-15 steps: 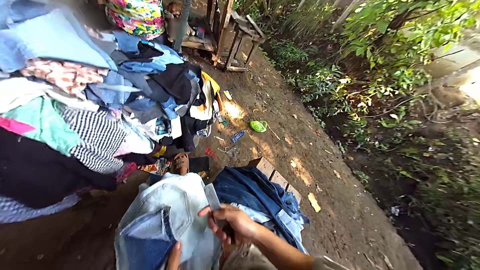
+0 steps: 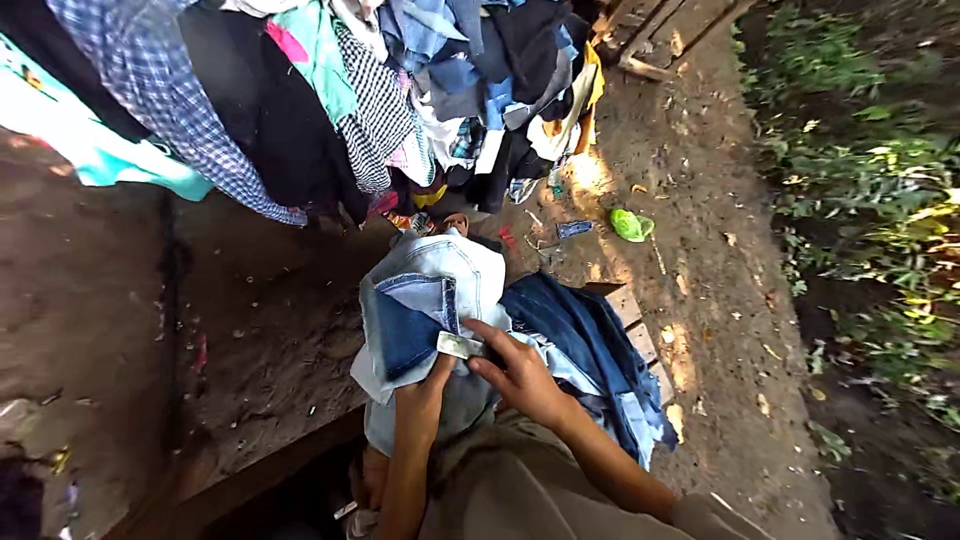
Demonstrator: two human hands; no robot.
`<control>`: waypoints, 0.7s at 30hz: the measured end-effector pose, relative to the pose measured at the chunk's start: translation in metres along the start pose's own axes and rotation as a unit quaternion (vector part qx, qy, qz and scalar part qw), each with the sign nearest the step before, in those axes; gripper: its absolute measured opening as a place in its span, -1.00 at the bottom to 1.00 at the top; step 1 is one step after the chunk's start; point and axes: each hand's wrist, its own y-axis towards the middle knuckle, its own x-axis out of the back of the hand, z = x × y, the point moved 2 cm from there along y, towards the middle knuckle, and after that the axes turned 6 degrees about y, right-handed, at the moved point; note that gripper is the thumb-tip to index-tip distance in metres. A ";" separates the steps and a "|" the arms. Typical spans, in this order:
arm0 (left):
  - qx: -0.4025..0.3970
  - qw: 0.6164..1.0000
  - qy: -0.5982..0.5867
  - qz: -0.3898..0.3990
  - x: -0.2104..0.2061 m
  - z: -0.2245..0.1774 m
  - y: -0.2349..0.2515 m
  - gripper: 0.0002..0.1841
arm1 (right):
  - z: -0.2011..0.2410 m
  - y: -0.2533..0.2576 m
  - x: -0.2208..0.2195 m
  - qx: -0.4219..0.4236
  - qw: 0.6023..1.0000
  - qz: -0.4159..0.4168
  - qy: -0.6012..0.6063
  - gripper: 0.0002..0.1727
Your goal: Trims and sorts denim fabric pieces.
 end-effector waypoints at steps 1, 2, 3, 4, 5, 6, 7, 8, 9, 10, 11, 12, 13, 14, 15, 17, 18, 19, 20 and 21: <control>-0.007 1.000 0.000 0.005 -0.001 0.001 0.000 -0.64 | 0.000 0.002 -0.001 0.009 1.000 -0.013 -0.018 -0.49; -0.014 1.000 0.002 0.010 -0.001 0.001 0.000 -0.65 | 0.000 0.003 -0.002 0.018 0.999 -0.028 -0.029 -0.51; -0.023 1.000 0.004 0.012 -0.003 0.002 -0.001 -0.67 | -0.001 0.005 -0.004 0.023 0.999 -0.041 -0.025 -0.54; -0.031 0.999 0.008 0.013 -0.004 0.002 -0.001 -0.69 | -0.001 0.006 -0.007 0.021 0.999 -0.049 0.003 -0.55; -0.036 0.999 0.012 0.012 -0.005 0.002 0.000 -0.70 | -0.001 0.008 -0.009 0.003 0.997 -0.046 0.064 -0.56; -0.039 0.999 0.017 0.010 -0.004 0.002 0.000 -0.70 | 0.001 0.009 -0.009 -0.036 0.986 -0.031 0.161 -0.58; -0.041 0.999 0.020 0.009 -0.004 0.003 0.000 -0.68 | 0.004 0.011 -0.008 -0.097 0.954 -0.018 0.283 -0.60; -0.044 0.999 0.022 0.009 -0.004 0.003 0.000 -0.66 | 0.008 0.013 -0.007 -0.173 0.898 -0.006 0.404 -0.62; -0.049 0.999 0.022 0.009 -0.003 0.004 0.000 -0.64 | 0.008 0.014 -0.005 -0.241 0.825 0.028 0.510 -0.63; -0.054 0.998 0.020 0.009 -0.003 0.005 0.000 -0.64 | 0.005 0.015 -0.001 -0.292 0.753 0.075 0.586 -0.66; -0.056 0.998 0.019 0.011 -0.002 0.005 0.000 -0.63 | 0.002 0.014 0.002 -0.320 0.700 0.113 0.629 -0.67; -0.057 0.998 0.021 0.014 -0.003 0.004 0.000 -0.63 | 0.000 0.014 0.004 -0.329 0.682 0.133 0.640 -0.65; -0.055 0.998 0.021 0.016 -0.003 0.004 0.000 -0.62 | 0.000 0.012 0.006 -0.318 0.704 0.133 0.621 -0.62; -0.051 0.998 0.020 0.014 -0.003 0.003 0.000 -0.61 | 0.004 0.010 0.008 -0.289 0.764 0.119 0.565 -0.58; -0.045 0.999 0.018 0.011 -0.003 0.003 0.000 -0.60 | 0.007 0.008 0.008 -0.241 0.840 0.092 0.478 -0.52; -0.029 0.999 0.020 0.004 -0.003 0.002 -0.001 -0.58 | 0.004 0.001 0.005 -0.109 0.959 0.032 0.260 -0.47; -0.024 0.999 0.022 0.002 -0.004 0.000 -0.001 -0.58 | -0.001 -0.002 0.003 -0.061 0.982 0.014 0.178 -0.45; -0.022 0.999 0.025 -0.002 -0.005 -0.001 -0.001 -0.58 | -0.004 -0.005 0.001 -0.034 0.991 0.006 0.126 -0.42; -0.023 0.999 0.032 -0.006 -0.006 -0.001 -0.002 -0.58 | -0.006 -0.007 0.000 -0.021 0.996 0.001 0.088 -0.41; -0.028 0.999 0.043 -0.009 -0.007 -0.001 -0.003 -0.57 | -0.007 -0.008 -0.002 -0.015 0.998 -0.003 0.056 -0.40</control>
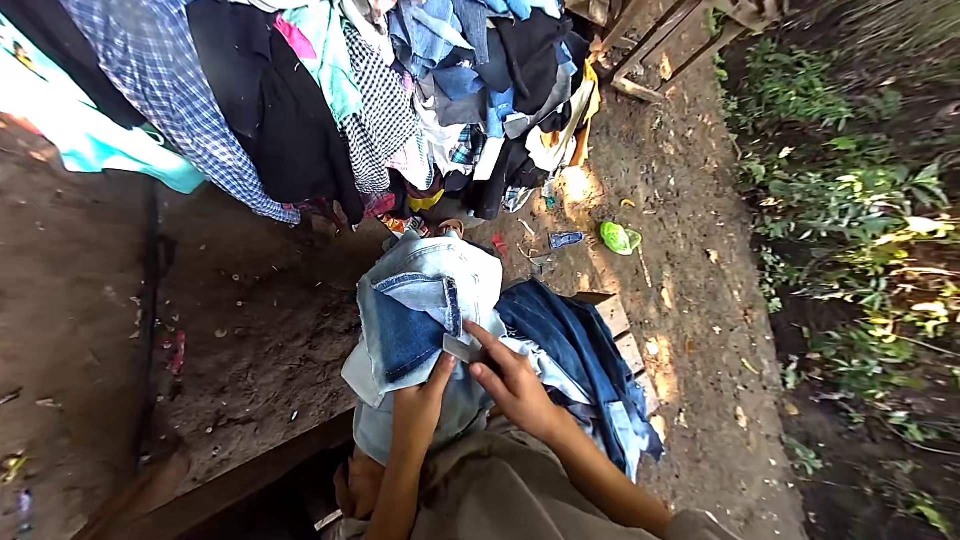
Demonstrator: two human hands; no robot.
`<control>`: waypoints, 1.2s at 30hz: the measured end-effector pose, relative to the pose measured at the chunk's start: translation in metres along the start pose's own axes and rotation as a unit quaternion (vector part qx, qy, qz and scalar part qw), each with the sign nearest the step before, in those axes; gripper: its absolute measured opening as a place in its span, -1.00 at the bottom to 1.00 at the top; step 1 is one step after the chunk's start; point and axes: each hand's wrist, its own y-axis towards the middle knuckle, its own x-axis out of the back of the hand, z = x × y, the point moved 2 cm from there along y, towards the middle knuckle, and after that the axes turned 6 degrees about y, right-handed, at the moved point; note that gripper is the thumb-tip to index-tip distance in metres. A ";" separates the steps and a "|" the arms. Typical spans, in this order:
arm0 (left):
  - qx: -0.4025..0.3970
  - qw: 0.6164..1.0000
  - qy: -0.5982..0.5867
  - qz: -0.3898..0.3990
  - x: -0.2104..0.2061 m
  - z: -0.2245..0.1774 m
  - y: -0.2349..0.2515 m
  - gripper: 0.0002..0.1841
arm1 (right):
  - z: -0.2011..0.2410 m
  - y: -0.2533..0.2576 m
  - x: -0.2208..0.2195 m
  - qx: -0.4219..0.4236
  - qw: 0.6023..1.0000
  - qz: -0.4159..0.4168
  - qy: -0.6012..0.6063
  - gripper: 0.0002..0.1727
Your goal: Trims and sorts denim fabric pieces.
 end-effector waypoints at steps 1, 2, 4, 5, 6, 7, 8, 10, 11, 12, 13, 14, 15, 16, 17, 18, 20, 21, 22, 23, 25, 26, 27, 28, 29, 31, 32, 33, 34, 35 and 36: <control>-0.008 1.000 0.010 -0.001 0.000 0.001 -0.001 -0.57 | 0.000 -0.001 -0.001 0.002 1.000 -0.002 -0.025 -0.40; -0.016 1.000 0.020 0.000 0.001 0.002 -0.002 -0.58 | 0.000 -0.001 -0.003 0.005 0.999 -0.007 -0.045 -0.40; -0.037 0.998 0.054 0.008 0.002 0.004 -0.002 -0.60 | 0.000 0.001 -0.007 0.017 0.996 -0.030 -0.079 -0.43; -0.051 0.997 0.065 0.011 0.001 0.005 -0.003 -0.63 | 0.001 0.002 -0.009 0.027 0.994 -0.049 -0.094 -0.44; -0.065 0.995 0.070 0.014 0.000 0.005 -0.003 -0.67 | 0.001 0.004 -0.011 0.039 0.992 -0.068 -0.103 -0.47; -0.078 0.994 0.070 0.015 0.000 0.005 -0.003 -0.70 | 0.001 0.007 -0.013 0.052 0.990 -0.087 -0.101 -0.49; -0.085 0.994 0.072 0.017 -0.001 0.005 -0.002 -0.72 | 0.001 0.009 -0.014 0.057 0.990 -0.099 -0.083 -0.51; -0.085 0.993 0.074 0.021 -0.001 0.005 0.000 -0.73 | 0.002 0.011 -0.015 0.012 0.995 -0.093 0.044 -0.56; -0.081 0.994 0.076 0.023 0.000 0.005 0.000 -0.71 | 0.006 0.011 -0.014 -0.053 0.982 -0.077 0.164 -0.58; -0.079 0.994 0.072 0.025 0.000 0.005 0.000 -0.68 | 0.012 0.013 -0.013 -0.135 0.943 -0.067 0.296 -0.60; -0.079 0.994 0.065 0.026 0.001 0.006 0.000 -0.67 | 0.015 0.016 -0.011 -0.212 0.887 -0.044 0.409 -0.62; -0.077 0.995 0.055 0.026 0.001 0.006 0.000 -0.66 | 0.016 0.017 -0.008 -0.270 0.828 -0.008 0.491 -0.66; -0.073 0.996 0.046 0.024 0.002 0.006 -0.001 -0.66 | 0.015 0.018 -0.005 -0.309 0.779 0.026 0.545 -0.71; -0.065 0.997 0.038 0.020 0.002 0.005 -0.002 -0.64 | 0.014 0.018 -0.002 -0.329 0.748 0.050 0.575 -0.73; -0.053 0.998 0.028 0.011 0.001 0.004 -0.003 -0.62 | 0.015 0.017 0.000 -0.334 0.741 0.060 0.579 -0.71; -0.035 0.999 0.019 -0.007 -0.001 0.001 -0.003 -0.59 | 0.017 0.017 0.003 -0.323 0.766 0.059 0.553 -0.68; -0.005 0.999 0.008 -0.052 -0.006 -0.004 -0.005 -0.53 | 0.025 0.012 0.007 -0.257 0.862 0.053 0.433 -0.52; 0.004 0.998 0.005 -0.066 -0.008 -0.006 -0.004 -0.50 | 0.028 0.009 0.008 -0.211 0.908 0.051 0.359 -0.46; 0.011 0.997 0.004 -0.072 -0.010 -0.007 -0.003 -0.48 | 0.028 0.006 0.009 -0.166 0.944 0.050 0.282 -0.42; 0.017 0.997 0.004 -0.074 -0.011 -0.008 -0.002 -0.48 | 0.026 0.003 0.009 -0.127 0.968 0.050 0.212 -0.38; 0.031 0.997 0.010 -0.067 -0.011 -0.010 -0.001 -0.49 | 0.023 -0.002 0.006 -0.090 0.987 0.049 0.127 -0.33; 0.036 0.997 0.014 -0.062 -0.011 -0.011 -0.001 -0.50 | 0.021 -0.003 0.005 -0.084 0.989 0.050 0.107 -0.32; 0.041 0.997 0.018 -0.059 -0.010 -0.011 -0.001 -0.50 | 0.020 -0.004 0.003 -0.079 0.991 0.051 0.092 -0.33; 0.047 0.997 0.024 -0.057 -0.010 -0.010 -0.001 -0.50 | 0.018 -0.005 0.002 -0.072 0.994 0.046 0.075 -0.34; 0.050 0.997 0.028 -0.055 -0.009 -0.010 -0.001 -0.50 | 0.017 -0.005 0.000 -0.063 0.996 0.038 0.052 -0.36; 0.052 0.997 0.031 -0.049 -0.007 -0.009 0.000 -0.51 | 0.012 -0.004 -0.003 -0.051 0.999 0.020 -0.002 -0.37; 0.051 0.997 0.030 -0.049 -0.007 -0.009 0.001 -0.52 | 0.009 -0.004 -0.003 -0.043 0.999 0.009 -0.027 -0.38; 0.048 0.997 0.025 -0.051 -0.007 -0.008 0.001 -0.52 | 0.006 -0.003 -0.004 -0.030 0.998 -0.003 -0.047 -0.39; 0.042 0.997 0.016 -0.056 -0.008 -0.007 0.000 -0.50 | 0.004 -0.001 -0.005 -0.017 0.998 -0.010 -0.062 -0.40; 0.035 0.997 0.007 -0.065 -0.009 -0.005 -0.001 -0.49 | 0.002 0.001 -0.006 -0.001 0.997 -0.014 -0.072 -0.42; 0.032 0.997 -0.001 -0.073 -0.010 -0.004 -0.002 -0.46 | 0.001 0.002 -0.008 0.016 0.996 -0.017 -0.081 -0.43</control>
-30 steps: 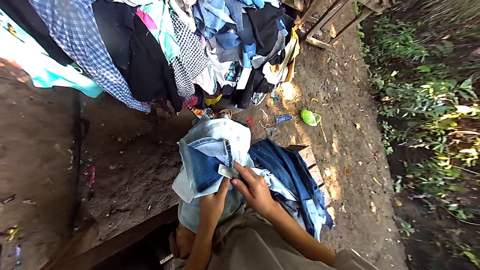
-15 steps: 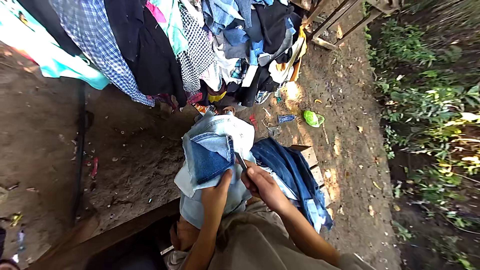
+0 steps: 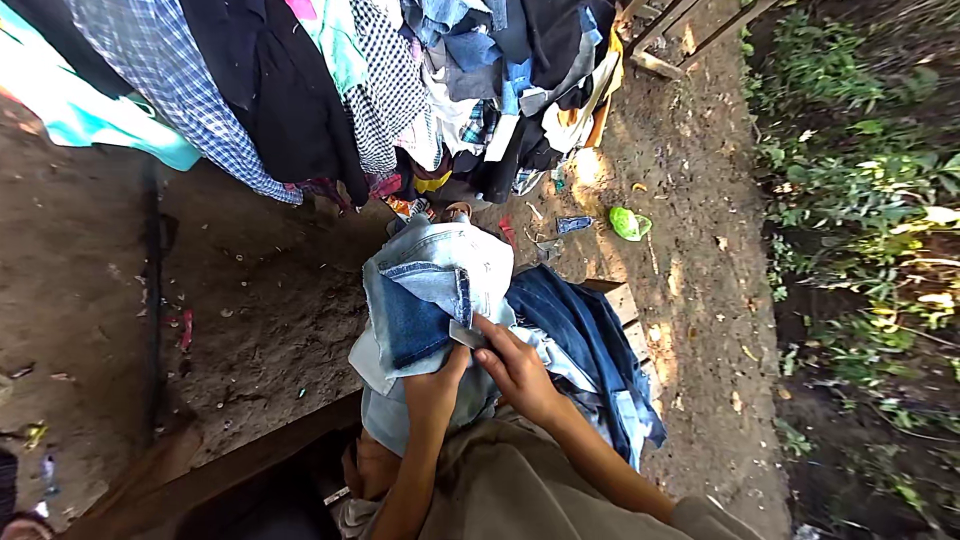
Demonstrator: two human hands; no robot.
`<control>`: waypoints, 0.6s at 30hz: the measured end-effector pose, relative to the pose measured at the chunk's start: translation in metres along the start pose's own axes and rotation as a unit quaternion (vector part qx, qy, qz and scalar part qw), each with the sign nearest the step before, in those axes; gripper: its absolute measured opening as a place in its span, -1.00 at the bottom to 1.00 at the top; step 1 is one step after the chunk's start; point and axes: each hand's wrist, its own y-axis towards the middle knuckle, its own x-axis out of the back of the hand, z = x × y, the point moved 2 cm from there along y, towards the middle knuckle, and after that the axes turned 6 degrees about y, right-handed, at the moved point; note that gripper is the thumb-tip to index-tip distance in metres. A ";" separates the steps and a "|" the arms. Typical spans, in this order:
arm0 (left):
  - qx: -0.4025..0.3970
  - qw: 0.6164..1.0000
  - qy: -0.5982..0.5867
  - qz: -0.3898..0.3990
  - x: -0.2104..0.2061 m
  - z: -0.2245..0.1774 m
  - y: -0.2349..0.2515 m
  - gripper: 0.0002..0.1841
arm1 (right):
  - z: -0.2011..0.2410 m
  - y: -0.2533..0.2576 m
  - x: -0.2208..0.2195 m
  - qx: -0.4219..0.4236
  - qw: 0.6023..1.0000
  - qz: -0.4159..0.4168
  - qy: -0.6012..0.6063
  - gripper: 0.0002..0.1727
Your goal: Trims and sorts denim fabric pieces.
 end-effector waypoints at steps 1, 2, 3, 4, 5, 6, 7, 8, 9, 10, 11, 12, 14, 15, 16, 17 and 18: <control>0.000 1.000 -0.006 -0.004 0.000 0.000 -0.001 -0.46 | -0.001 0.002 -0.003 0.017 1.000 -0.008 -0.005 -0.45; 0.002 1.000 -0.008 -0.006 0.000 0.000 0.000 -0.47 | -0.002 0.004 -0.006 0.030 0.999 -0.022 -0.005 -0.46; 0.005 1.000 -0.008 -0.006 0.000 -0.001 0.000 -0.48 | -0.002 0.006 -0.008 0.036 0.999 -0.037 0.008 -0.47; 0.008 1.000 -0.012 -0.002 0.000 -0.002 0.000 -0.48 | -0.002 0.007 -0.010 0.031 0.998 -0.047 0.043 -0.48; 0.011 1.000 -0.015 0.002 0.001 -0.003 0.000 -0.48 | -0.001 0.008 -0.010 0.008 0.993 -0.047 0.109 -0.49; 0.010 1.000 -0.015 0.008 0.001 -0.003 0.001 -0.47 | 0.002 0.008 -0.009 -0.036 0.977 -0.038 0.206 -0.52; 0.004 1.000 -0.015 0.015 0.002 -0.003 0.001 -0.47 | 0.006 0.010 -0.007 -0.099 0.944 -0.027 0.312 -0.58; -0.007 1.000 -0.018 0.023 0.003 -0.001 0.002 -0.48 | 0.008 0.013 -0.004 -0.172 0.896 -0.002 0.408 -0.62; -0.015 0.999 -0.017 0.031 0.004 0.000 0.003 -0.51 | 0.008 0.015 0.000 -0.236 0.845 0.032 0.478 -0.66; -0.018 0.999 -0.014 0.037 0.005 0.001 0.003 -0.53 | 0.006 0.016 0.004 -0.279 0.803 0.064 0.523 -0.66; -0.016 0.999 -0.007 0.042 0.006 0.001 0.003 -0.52 | 0.005 0.016 0.008 -0.303 0.775 0.089 0.547 -0.66; -0.011 0.999 0.003 0.044 0.006 0.000 0.003 -0.51 | 0.004 0.016 0.012 -0.314 0.761 0.106 0.557 -0.67; -0.003 0.999 0.015 0.043 0.006 -0.002 0.002 -0.51 | 0.006 0.013 0.016 -0.302 0.773 0.108 0.548 -0.64; -0.002 0.999 0.016 0.045 0.006 -0.002 0.002 -0.50 | 0.009 0.010 0.017 -0.278 0.803 0.096 0.518 -0.59; -0.003 0.999 0.016 0.048 0.007 -0.002 0.002 -0.50 | 0.011 0.007 0.018 -0.240 0.846 0.084 0.469 -0.51; -0.004 0.999 0.015 0.051 0.007 -0.002 0.003 -0.50 | 0.011 0.004 0.018 -0.195 0.887 0.080 0.410 -0.44; -0.006 0.998 0.016 0.053 0.007 -0.002 0.003 -0.51 | 0.011 0.001 0.018 -0.153 0.917 0.082 0.358 -0.40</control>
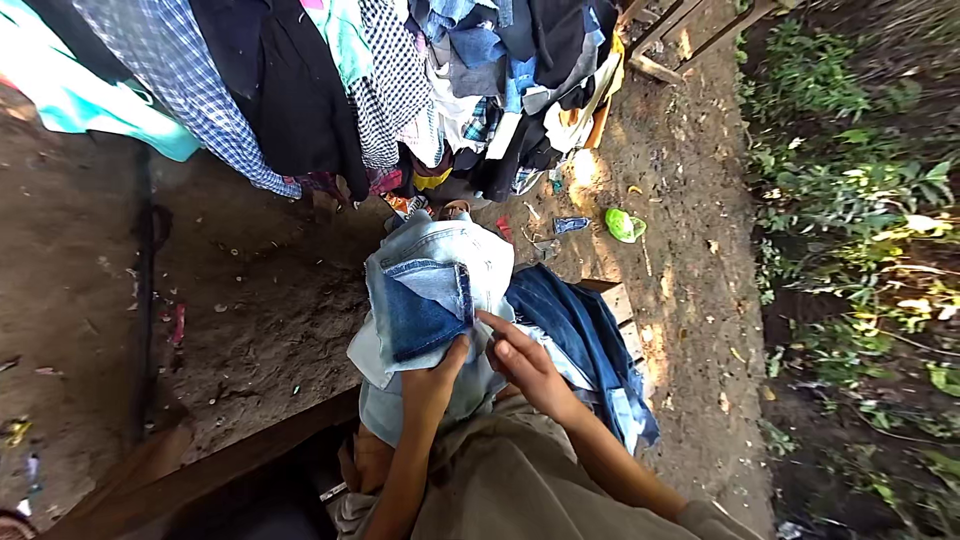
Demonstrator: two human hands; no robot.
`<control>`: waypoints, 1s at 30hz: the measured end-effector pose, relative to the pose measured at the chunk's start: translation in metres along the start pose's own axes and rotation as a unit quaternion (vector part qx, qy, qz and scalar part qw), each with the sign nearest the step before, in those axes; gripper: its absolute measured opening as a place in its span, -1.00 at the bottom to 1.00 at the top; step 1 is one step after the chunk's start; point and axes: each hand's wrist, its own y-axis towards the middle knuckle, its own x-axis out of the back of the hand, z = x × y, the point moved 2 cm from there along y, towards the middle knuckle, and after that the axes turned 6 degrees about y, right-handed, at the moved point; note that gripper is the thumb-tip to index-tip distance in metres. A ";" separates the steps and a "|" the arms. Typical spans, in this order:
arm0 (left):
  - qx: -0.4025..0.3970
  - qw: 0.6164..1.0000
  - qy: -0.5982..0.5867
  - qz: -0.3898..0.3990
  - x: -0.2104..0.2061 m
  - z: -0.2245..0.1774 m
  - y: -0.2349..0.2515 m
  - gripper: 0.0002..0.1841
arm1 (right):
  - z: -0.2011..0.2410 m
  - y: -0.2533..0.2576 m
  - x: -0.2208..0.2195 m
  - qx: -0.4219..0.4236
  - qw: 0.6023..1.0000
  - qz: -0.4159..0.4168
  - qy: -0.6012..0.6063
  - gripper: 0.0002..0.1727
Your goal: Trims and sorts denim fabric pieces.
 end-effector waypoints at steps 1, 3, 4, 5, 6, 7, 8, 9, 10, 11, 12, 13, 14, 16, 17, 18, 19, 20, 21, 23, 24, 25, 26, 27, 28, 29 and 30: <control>-0.003 1.000 0.000 0.000 0.000 0.000 0.000 -0.52 | -0.001 -0.002 0.000 0.025 0.999 0.008 -0.044 -0.37; -0.005 1.000 0.005 -0.003 0.000 0.000 0.000 -0.52 | 0.000 -0.004 -0.001 0.047 0.994 0.017 -0.097 -0.37; -0.004 1.000 0.007 -0.007 0.000 0.000 -0.001 -0.53 | 0.001 -0.004 -0.002 0.052 0.991 0.015 -0.123 -0.38; -0.006 1.000 0.010 -0.010 0.000 0.001 -0.001 -0.54 | 0.001 -0.004 -0.003 0.055 0.987 0.010 -0.149 -0.40; -0.006 1.000 0.014 -0.011 0.000 0.001 -0.002 -0.55 | 0.001 -0.004 -0.003 0.056 0.983 0.001 -0.176 -0.41; -0.007 1.000 0.021 -0.008 0.000 0.002 -0.001 -0.55 | 0.001 -0.004 -0.004 0.057 0.977 -0.010 -0.205 -0.42; -0.010 1.000 0.025 -0.004 0.001 0.002 -0.001 -0.55 | 0.000 -0.003 -0.003 0.060 0.970 -0.025 -0.236 -0.43; -0.013 0.999 0.029 0.000 0.001 0.002 -0.001 -0.55 | -0.002 -0.002 -0.003 0.067 0.961 -0.040 -0.265 -0.44; -0.017 0.999 0.039 0.004 0.001 0.003 0.000 -0.56 | -0.004 0.000 -0.003 0.076 0.952 -0.052 -0.292 -0.44; -0.025 0.998 0.053 0.009 0.002 0.004 0.000 -0.56 | -0.006 0.002 -0.003 0.086 0.944 -0.061 -0.313 -0.44; -0.035 0.997 0.067 0.013 0.001 0.005 0.000 -0.57 | -0.007 0.005 -0.004 0.101 0.936 -0.070 -0.330 -0.45; -0.045 0.996 0.075 0.016 0.001 0.007 0.000 -0.58 | -0.008 0.008 -0.005 0.121 0.926 -0.082 -0.348 -0.47; -0.053 0.996 0.071 0.019 0.000 0.008 0.001 -0.59 | -0.008 0.011 -0.007 0.143 0.916 -0.096 -0.363 -0.49; -0.062 0.996 0.059 0.025 0.001 0.008 0.002 -0.58 | -0.008 0.017 -0.010 0.178 0.904 -0.118 -0.371 -0.50; -0.065 0.996 0.056 0.028 0.001 0.008 0.002 -0.59 | -0.009 0.019 -0.010 0.184 0.911 -0.120 -0.350 -0.52; -0.070 0.996 0.055 0.031 0.002 0.009 0.003 -0.60 | -0.010 0.020 -0.010 0.177 0.929 -0.115 -0.303 -0.55; -0.076 0.995 0.056 0.035 0.002 0.009 0.003 -0.60 | -0.009 0.021 -0.009 0.153 0.958 -0.103 -0.221 -0.60; -0.081 0.994 0.058 0.039 0.002 0.009 0.003 -0.60 | -0.007 0.021 -0.009 0.109 0.983 -0.093 -0.110 -0.66; -0.082 0.994 0.059 0.043 0.002 0.008 0.003 -0.60 | -0.004 0.021 -0.010 0.049 0.995 -0.088 -0.002 -0.70; -0.079 0.993 0.063 0.054 0.004 0.007 0.001 -0.61 | 0.003 0.021 -0.006 -0.087 0.981 -0.057 0.161 -0.71; -0.079 0.993 0.062 0.058 0.004 0.008 0.001 -0.61 | 0.005 0.021 -0.004 -0.135 0.967 -0.040 0.214 -0.71; -0.077 0.994 0.058 0.058 0.004 0.009 0.001 -0.61 | 0.005 0.021 -0.001 -0.165 0.953 -0.027 0.252 -0.73; -0.075 0.994 0.053 0.057 0.004 0.009 0.001 -0.60 | 0.005 0.022 0.000 -0.183 0.943 -0.018 0.277 -0.74; -0.073 0.995 0.046 0.053 0.004 0.010 0.001 -0.59 | 0.006 0.022 0.001 -0.190 0.939 -0.008 0.288 -0.75; -0.071 0.996 0.040 0.048 0.004 0.010 0.001 -0.58 | 0.006 0.022 0.001 -0.187 0.940 -0.002 0.284 -0.74; -0.066 0.996 0.035 0.042 0.004 0.009 0.000 -0.57 | 0.007 0.020 0.001 -0.172 0.949 -0.002 0.263 -0.73; -0.061 0.997 0.031 0.038 0.004 0.009 0.000 -0.56 | 0.008 0.017 -0.001 -0.146 0.964 -0.006 0.221 -0.69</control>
